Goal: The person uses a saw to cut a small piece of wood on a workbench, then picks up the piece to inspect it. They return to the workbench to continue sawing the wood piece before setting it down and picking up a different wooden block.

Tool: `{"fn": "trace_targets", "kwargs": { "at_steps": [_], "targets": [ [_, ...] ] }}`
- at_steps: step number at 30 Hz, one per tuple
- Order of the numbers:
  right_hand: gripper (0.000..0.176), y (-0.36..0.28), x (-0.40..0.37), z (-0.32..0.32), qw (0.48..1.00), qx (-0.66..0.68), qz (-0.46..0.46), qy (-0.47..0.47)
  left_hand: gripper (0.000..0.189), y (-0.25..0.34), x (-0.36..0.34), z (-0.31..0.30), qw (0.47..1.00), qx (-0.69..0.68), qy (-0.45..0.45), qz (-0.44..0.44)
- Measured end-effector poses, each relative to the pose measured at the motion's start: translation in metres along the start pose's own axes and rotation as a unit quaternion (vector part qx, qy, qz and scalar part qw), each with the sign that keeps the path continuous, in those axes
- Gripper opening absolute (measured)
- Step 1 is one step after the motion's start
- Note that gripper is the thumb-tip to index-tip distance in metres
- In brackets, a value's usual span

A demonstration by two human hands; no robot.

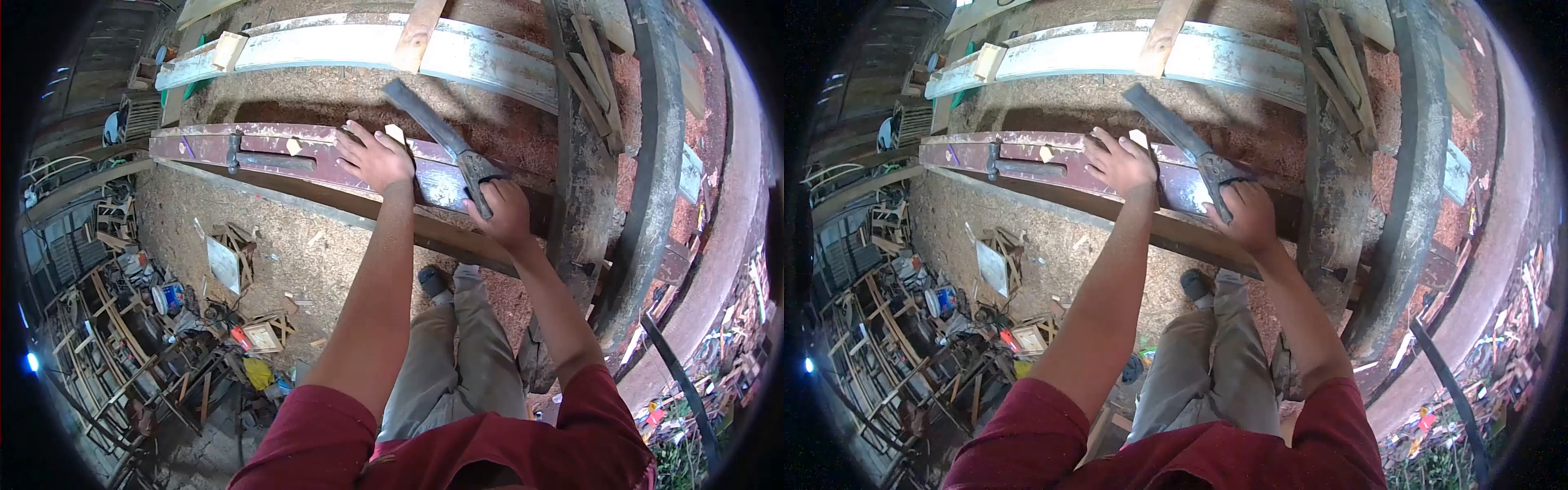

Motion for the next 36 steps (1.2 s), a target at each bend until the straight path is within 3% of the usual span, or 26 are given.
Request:
{"fn": "trace_targets", "kwargs": {
  "at_steps": [4,7,13,18,26,31,36],
  "targets": [
    [0.050,0.002,-0.006,0.004,0.998,-0.051,-0.010,0.046,0.064,0.001,0.000,-0.004,1.000,-0.024,0.004,-0.002],
    [0.056,0.006,-0.006,0.013,0.986,-0.141,0.039,0.077,0.060,-0.001,-0.003,-0.007,0.998,-0.055,0.023,0.015],
    [0.053,0.002,-0.006,0.014,0.967,-0.218,0.040,0.128,0.054,-0.008,-0.004,-0.008,0.992,-0.112,0.008,0.064],
    [0.041,0.002,-0.001,0.014,0.970,-0.210,0.060,0.107,0.061,0.019,-0.017,-0.026,0.987,-0.067,-0.074,0.125],
    [0.038,0.007,0.001,0.021,0.968,-0.220,0.096,0.071,0.042,0.022,-0.016,-0.026,0.937,-0.059,-0.065,0.337],
    [0.037,0.005,0.001,0.020,0.965,-0.233,0.091,0.073,0.043,0.003,-0.015,-0.036,0.915,-0.053,-0.085,0.392],
    [0.038,0.006,0.001,0.022,0.963,-0.242,0.100,0.062,0.044,-0.008,-0.015,-0.041,0.911,-0.074,-0.103,0.393]
  ]
}}
Point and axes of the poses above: each hand's wrist, its own x-axis towards the middle knuckle, its own z-axis out of the palm, y = z × x, the point moved 8 cm from there along x, towards the middle knuckle, and after that the axes turned 15 degrees about -y, right-handed, at the moved point
